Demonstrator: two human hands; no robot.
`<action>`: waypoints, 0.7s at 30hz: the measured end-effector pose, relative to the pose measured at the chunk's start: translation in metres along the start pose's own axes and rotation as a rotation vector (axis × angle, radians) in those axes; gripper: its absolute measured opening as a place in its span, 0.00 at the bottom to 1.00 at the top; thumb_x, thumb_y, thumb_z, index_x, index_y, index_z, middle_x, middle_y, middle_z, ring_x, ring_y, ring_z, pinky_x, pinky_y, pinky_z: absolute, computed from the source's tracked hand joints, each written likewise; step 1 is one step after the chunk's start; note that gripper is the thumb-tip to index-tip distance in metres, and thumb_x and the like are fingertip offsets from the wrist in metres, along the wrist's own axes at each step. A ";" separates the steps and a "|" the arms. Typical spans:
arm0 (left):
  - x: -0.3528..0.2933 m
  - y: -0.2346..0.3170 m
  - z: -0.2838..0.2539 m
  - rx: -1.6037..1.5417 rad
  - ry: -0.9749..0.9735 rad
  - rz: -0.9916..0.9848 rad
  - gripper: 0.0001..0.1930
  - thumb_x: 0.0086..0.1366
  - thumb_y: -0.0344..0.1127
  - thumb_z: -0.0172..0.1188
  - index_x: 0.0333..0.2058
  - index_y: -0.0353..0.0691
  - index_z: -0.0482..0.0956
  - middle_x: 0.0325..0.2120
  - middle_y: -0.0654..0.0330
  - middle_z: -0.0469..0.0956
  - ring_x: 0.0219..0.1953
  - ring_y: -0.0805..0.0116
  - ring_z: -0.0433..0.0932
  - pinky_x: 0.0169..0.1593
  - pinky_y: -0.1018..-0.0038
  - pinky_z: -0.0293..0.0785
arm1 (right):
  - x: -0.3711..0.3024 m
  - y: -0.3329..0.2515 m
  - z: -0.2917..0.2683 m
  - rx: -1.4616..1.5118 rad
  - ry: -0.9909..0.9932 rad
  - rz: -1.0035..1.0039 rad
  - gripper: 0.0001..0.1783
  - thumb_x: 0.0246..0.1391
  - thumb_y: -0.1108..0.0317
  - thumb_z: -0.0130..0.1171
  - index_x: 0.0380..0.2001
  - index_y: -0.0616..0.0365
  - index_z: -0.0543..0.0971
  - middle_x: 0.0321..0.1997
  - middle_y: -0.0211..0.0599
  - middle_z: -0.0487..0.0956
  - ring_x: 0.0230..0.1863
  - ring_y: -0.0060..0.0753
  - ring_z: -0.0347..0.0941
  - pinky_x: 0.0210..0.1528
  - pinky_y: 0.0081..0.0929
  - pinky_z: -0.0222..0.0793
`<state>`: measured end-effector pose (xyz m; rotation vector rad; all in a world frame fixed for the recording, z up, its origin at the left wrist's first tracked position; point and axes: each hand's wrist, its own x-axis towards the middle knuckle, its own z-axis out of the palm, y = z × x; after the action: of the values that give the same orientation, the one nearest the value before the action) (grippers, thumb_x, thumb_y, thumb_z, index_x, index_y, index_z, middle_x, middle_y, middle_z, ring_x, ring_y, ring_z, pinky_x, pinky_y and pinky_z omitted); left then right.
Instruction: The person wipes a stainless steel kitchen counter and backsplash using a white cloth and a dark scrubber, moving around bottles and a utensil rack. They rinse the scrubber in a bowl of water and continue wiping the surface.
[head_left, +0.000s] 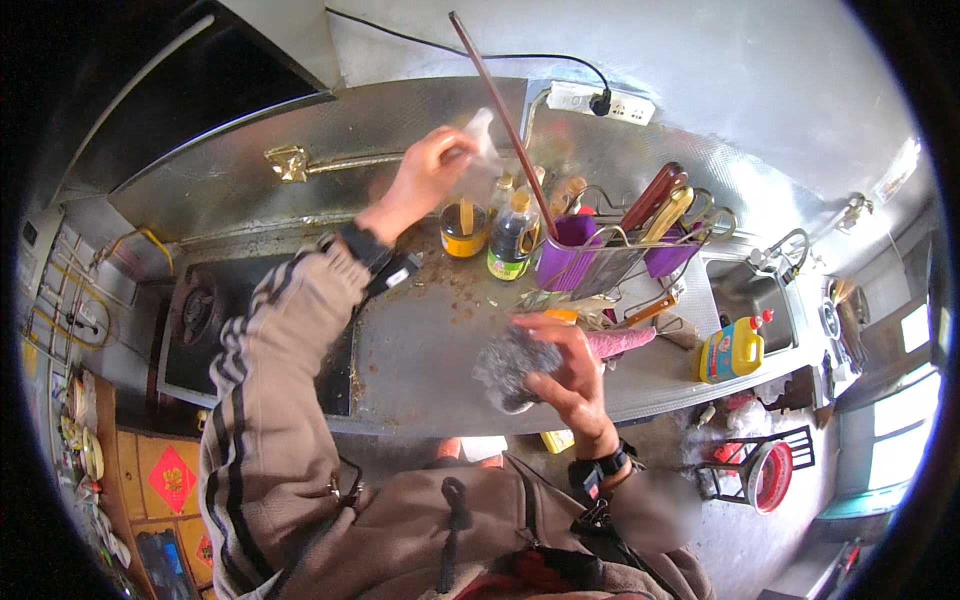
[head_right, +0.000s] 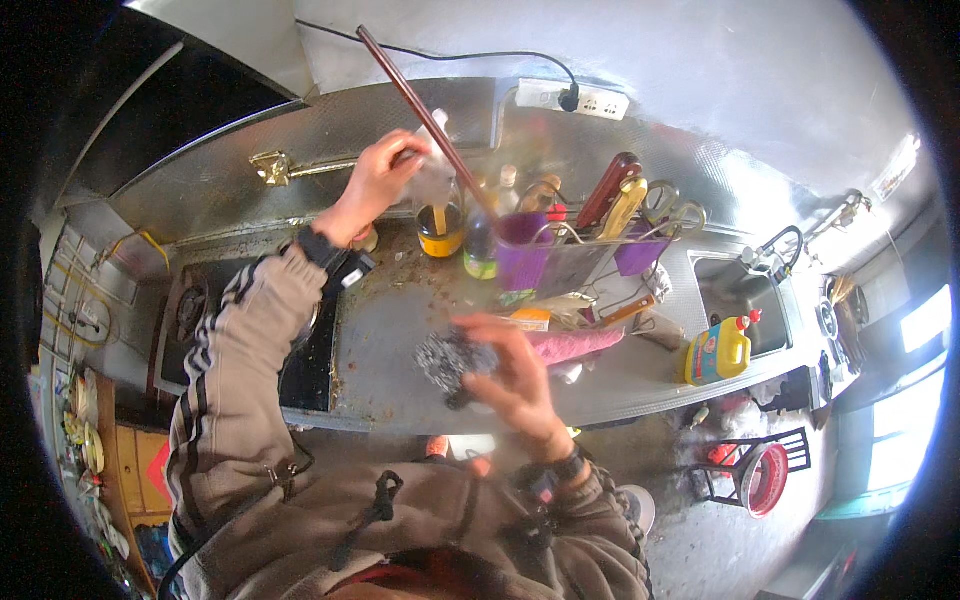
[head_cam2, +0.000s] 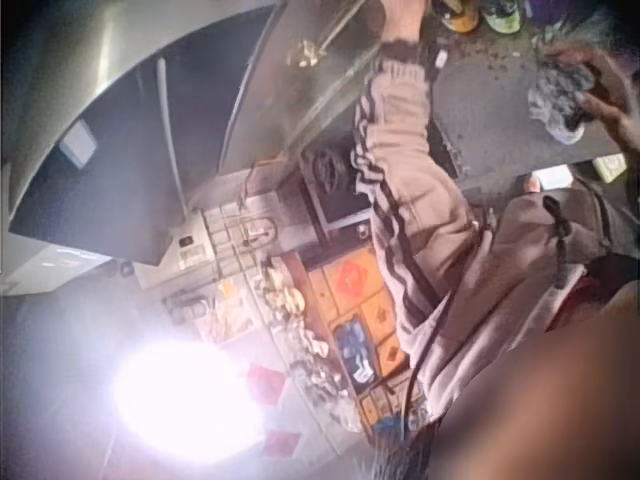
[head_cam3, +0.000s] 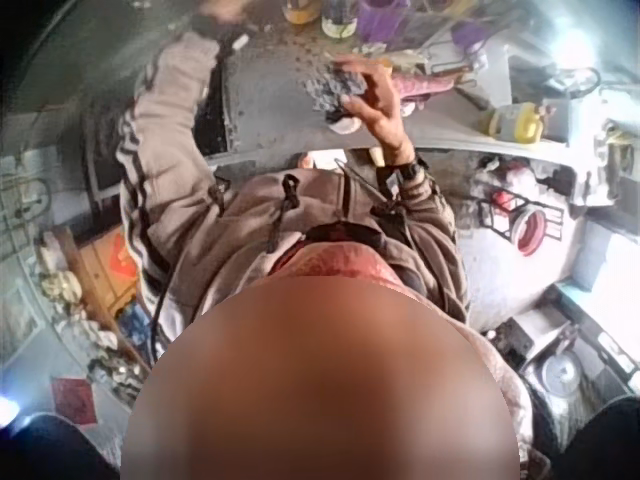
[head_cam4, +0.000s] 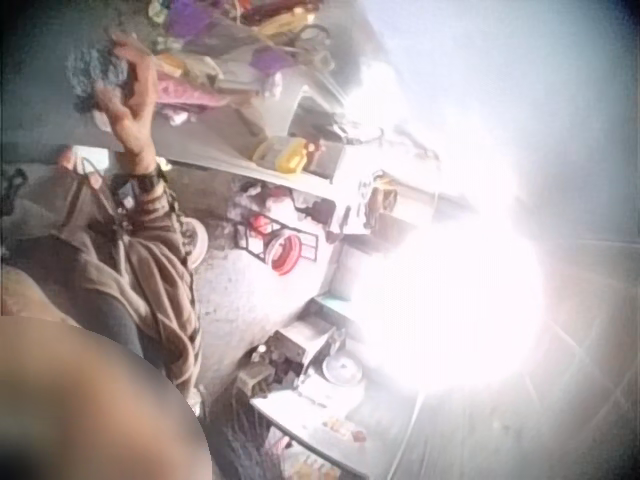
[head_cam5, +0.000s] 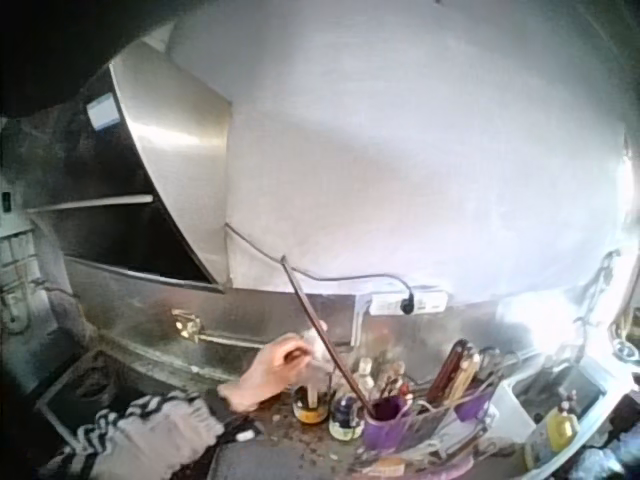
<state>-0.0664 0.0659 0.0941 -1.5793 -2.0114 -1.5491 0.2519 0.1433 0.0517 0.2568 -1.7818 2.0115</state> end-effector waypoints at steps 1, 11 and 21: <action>0.020 -0.010 0.011 0.019 0.008 0.039 0.08 0.61 0.24 0.57 0.40 0.34 0.77 0.35 0.61 0.73 0.35 0.74 0.72 0.40 0.75 0.71 | -0.003 -0.006 -0.010 -0.155 -0.014 -0.034 0.26 0.45 0.82 0.60 0.51 0.61 0.71 0.61 0.48 0.69 0.64 0.40 0.64 0.64 0.37 0.60; 0.167 -0.054 0.100 0.591 -0.184 0.466 0.25 0.60 0.26 0.53 0.58 0.40 0.69 0.54 0.47 0.68 0.58 0.50 0.65 0.63 0.62 0.63 | -0.079 -0.021 -0.062 -0.186 0.737 0.011 0.26 0.41 0.76 0.62 0.48 0.62 0.72 0.59 0.48 0.72 0.62 0.39 0.65 0.65 0.38 0.58; 0.186 -0.071 0.118 0.881 -0.078 0.527 0.14 0.50 0.25 0.57 0.39 0.36 0.76 0.52 0.55 0.68 0.53 0.57 0.70 0.53 0.65 0.74 | -0.095 0.001 -0.079 -0.205 0.836 0.037 0.27 0.44 0.69 0.65 0.49 0.61 0.71 0.60 0.52 0.69 0.63 0.41 0.64 0.67 0.37 0.55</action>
<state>-0.1506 0.2802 0.1177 -1.5601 -1.7042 -0.3257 0.3470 0.2014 -0.0007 -0.6003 -1.4052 1.5735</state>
